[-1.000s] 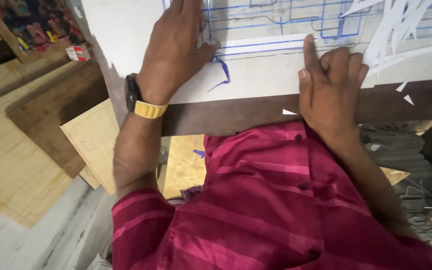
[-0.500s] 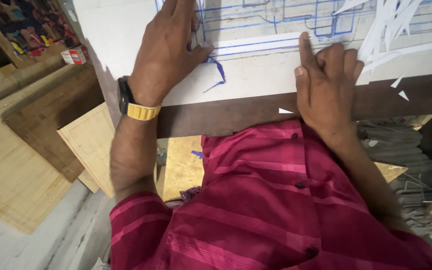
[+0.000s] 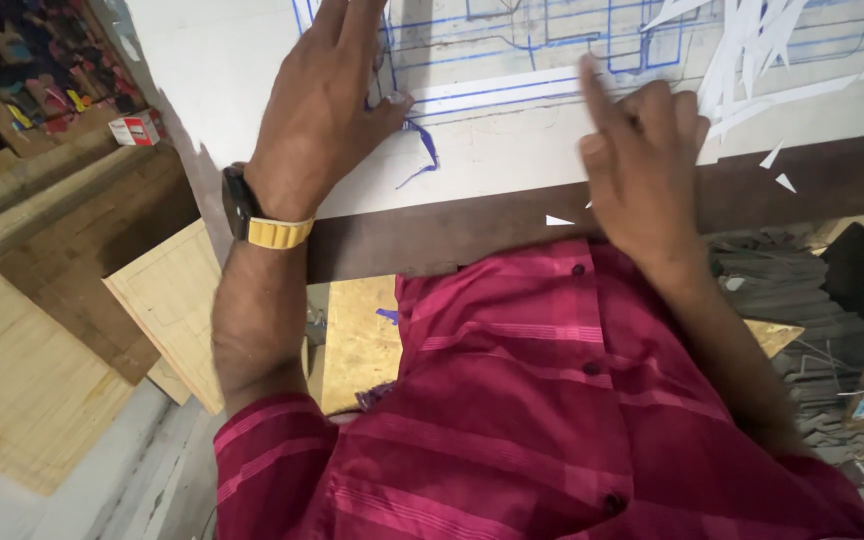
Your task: Applying glue to thin paper strips and attaching them to a layout pattern on a workspace.
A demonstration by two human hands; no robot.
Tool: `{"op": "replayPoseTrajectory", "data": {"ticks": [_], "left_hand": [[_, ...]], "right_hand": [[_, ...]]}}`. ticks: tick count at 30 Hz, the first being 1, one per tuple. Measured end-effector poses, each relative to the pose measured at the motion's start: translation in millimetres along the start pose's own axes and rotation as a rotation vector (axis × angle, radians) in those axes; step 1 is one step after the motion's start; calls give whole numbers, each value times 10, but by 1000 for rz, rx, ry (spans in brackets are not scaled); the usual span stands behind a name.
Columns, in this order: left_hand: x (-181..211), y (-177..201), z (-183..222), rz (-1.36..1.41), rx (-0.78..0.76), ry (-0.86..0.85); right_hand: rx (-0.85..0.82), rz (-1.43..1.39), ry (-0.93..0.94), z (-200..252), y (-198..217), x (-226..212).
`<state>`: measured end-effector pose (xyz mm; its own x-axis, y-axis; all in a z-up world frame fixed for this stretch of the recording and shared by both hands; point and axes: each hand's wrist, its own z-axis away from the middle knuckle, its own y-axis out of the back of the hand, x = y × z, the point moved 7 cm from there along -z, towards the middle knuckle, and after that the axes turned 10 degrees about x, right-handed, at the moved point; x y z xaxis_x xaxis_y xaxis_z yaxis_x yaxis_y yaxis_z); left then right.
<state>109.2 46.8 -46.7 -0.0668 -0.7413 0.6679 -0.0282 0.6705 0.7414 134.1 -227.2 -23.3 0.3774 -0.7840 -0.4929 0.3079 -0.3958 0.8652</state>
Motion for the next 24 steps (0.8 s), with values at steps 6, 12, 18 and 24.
{"op": "replayPoseTrajectory", "data": {"ticks": [6, 12, 18, 24], "left_hand": [[4, 5, 18, -15, 17, -32], [96, 77, 1, -2, 18, -43], [139, 183, -10, 117, 26, 58], [157, 301, 10, 276, 97, 138]], "right_hand": [[1, 166, 91, 110, -77, 32], [146, -211, -24, -37, 217, 181], [333, 134, 176, -226, 491, 283], [316, 86, 282, -400, 499, 298]]}}
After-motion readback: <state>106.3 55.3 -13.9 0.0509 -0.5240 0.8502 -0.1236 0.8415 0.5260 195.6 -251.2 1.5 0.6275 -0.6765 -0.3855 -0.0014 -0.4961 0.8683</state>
